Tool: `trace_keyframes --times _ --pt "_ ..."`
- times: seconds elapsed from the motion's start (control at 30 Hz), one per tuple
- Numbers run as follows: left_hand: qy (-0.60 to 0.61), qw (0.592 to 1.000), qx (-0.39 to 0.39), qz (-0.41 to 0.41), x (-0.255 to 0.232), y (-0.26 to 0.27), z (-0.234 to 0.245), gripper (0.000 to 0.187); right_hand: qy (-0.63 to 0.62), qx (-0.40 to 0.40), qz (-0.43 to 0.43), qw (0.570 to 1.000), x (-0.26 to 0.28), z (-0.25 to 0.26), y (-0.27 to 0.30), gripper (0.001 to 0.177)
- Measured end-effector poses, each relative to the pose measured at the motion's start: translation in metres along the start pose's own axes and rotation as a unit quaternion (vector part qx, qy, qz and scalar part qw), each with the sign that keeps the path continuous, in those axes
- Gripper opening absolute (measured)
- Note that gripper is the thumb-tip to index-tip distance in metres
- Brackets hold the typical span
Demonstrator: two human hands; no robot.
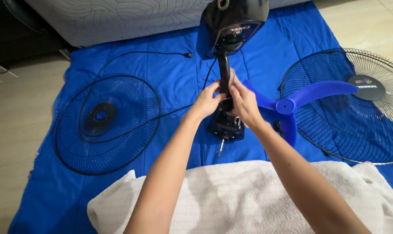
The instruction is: The person wipes the motor housing and control panel of a disassembled electric fan using a cloth. The fan blades and cage are set aside on a blue sheet while the person cleans the motor and neck components.
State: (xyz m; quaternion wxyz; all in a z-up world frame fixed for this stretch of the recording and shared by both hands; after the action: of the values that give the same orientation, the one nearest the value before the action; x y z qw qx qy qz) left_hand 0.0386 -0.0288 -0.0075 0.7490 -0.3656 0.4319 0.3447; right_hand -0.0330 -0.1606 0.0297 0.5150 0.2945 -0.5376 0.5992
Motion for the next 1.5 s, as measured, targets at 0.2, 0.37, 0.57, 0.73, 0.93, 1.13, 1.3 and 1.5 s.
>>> trace_keyframes --times 0.2,0.37,0.57,0.73,0.93,1.13,1.3,1.5 --pt "-0.048 0.998 -0.007 0.038 -0.012 0.001 -0.001 0.066 0.032 0.034 -0.133 0.99 -0.04 0.008 0.037 0.041" --pt "-0.058 0.998 -0.004 0.028 -0.02 0.002 -0.003 0.065 0.026 0.068 -0.103 0.992 -0.044 0.012 0.064 0.045" --pt "-0.066 0.997 0.019 0.04 -0.017 -0.005 -0.007 0.065 -0.011 0.065 -0.17 0.983 -0.047 0.011 0.041 0.057" --pt "-0.062 0.997 0.025 0.029 -0.015 -0.006 -0.003 0.065 0.042 0.065 -0.201 0.977 -0.051 0.007 0.044 0.062" --pt "-0.047 0.998 0.02 0.031 -0.011 -0.004 -0.001 0.063 0.204 -0.032 0.152 0.966 -0.019 0.007 0.087 0.053" --pt "-0.078 0.996 0.011 0.031 -0.014 -0.002 -0.002 0.064 0.293 0.017 0.183 0.938 -0.005 0.011 0.071 0.063" --pt "-0.068 0.997 0.012 0.03 -0.011 -0.004 -0.003 0.065 0.367 0.077 0.153 0.914 0.009 0.01 0.052 0.064" --pt "-0.032 0.999 -0.002 0.012 -0.003 -0.002 0.003 0.063 0.372 0.084 0.214 0.899 0.024 -0.012 0.065 0.056"
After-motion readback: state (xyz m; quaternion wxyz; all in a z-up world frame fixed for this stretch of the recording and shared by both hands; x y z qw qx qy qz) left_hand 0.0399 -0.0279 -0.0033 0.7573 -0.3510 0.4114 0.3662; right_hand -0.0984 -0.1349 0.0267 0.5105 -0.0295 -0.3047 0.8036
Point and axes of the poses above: each hand's wrist, its own y-axis away from the middle knuckle, its own z-axis out of the back of the hand, x = y × z, the point moved 6 cm from there along -y, towards the middle knuckle, and after that the axes turned 1 degree about x, right-handed, at the moved point
